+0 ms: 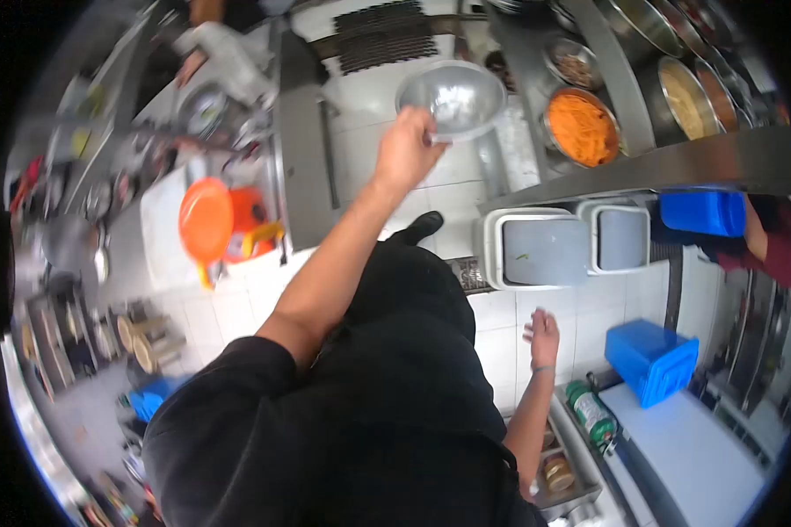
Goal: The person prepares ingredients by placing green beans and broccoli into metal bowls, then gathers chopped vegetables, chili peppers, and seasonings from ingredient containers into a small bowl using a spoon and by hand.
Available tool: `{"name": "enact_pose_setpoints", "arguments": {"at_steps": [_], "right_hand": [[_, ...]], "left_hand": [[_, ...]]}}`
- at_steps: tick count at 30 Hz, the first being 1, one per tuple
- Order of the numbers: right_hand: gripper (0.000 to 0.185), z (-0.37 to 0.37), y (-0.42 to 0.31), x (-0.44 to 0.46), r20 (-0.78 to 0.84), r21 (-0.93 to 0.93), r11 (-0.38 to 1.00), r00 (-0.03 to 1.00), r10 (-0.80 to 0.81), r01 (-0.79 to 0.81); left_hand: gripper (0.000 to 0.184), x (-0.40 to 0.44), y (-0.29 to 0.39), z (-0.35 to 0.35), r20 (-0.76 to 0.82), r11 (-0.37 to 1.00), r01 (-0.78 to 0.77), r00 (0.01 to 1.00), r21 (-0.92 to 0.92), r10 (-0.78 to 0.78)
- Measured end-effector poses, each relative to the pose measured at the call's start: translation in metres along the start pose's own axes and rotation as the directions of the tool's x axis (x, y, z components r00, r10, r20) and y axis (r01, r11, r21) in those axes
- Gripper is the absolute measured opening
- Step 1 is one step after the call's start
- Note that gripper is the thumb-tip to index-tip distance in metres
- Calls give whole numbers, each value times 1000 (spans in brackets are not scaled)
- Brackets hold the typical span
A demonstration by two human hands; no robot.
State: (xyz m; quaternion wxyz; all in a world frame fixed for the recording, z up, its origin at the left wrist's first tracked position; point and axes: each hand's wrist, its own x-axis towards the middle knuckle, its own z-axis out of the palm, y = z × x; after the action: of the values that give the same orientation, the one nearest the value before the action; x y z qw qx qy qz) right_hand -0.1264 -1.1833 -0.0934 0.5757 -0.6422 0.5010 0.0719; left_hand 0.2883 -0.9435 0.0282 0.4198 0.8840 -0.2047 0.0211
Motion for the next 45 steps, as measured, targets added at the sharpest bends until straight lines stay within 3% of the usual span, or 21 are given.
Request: {"name": "enact_pose_setpoints", "arguments": {"at_steps": [3, 6, 9, 15, 18, 24, 26, 29, 33, 38, 45], "right_hand": [[50, 41, -82, 1, 213, -48, 986, 966, -146, 159], [45, 94, -152, -42, 377, 98, 954, 877, -299, 283], [38, 138, -175, -82, 495, 140, 918, 777, -389, 371], [17, 232, -141, -146, 706, 44, 898, 623, -338, 438], [15, 281, -108, -169, 794, -25, 964, 591, -142, 265], [6, 385, -72, -261, 837, -153, 925, 543, -66, 348], [7, 419, -61, -293, 842, -153, 908, 533, -87, 390], [10, 465, -47, -345, 851, -129, 896, 512, -120, 425], [12, 523, -39, -396, 875, -101, 892, 466, -132, 441], [18, 590, -32, -430, 888, -107, 873, 441, -131, 475], [18, 708, -33, -428, 895, -200, 805, 438, -82, 559]], "left_hand": [[26, -113, 15, -48, 37, 999, 34, 999, 43, -36], [27, -196, 22, -86, 82, 988, -22, 997, 156, 9], [30, -265, 23, -114, 91, 980, 27, 995, 198, -46], [27, -374, -8, -175, -89, 964, 149, 987, 221, -132], [24, -429, -34, -201, -132, 944, 207, 975, 258, -178], [32, -542, -70, -269, -222, 916, 381, 911, 128, -348], [43, -575, -80, -301, -238, 881, 459, 873, 110, -425], [53, -618, -82, -363, -424, 880, 470, 786, -61, -449], [63, -678, -123, -409, -634, 828, 552, 606, -100, -481], [60, -733, -162, -470, -634, 702, 655, 423, -280, -648], [60, -760, -246, -526, -596, 595, 707, 304, -382, -744]]}}
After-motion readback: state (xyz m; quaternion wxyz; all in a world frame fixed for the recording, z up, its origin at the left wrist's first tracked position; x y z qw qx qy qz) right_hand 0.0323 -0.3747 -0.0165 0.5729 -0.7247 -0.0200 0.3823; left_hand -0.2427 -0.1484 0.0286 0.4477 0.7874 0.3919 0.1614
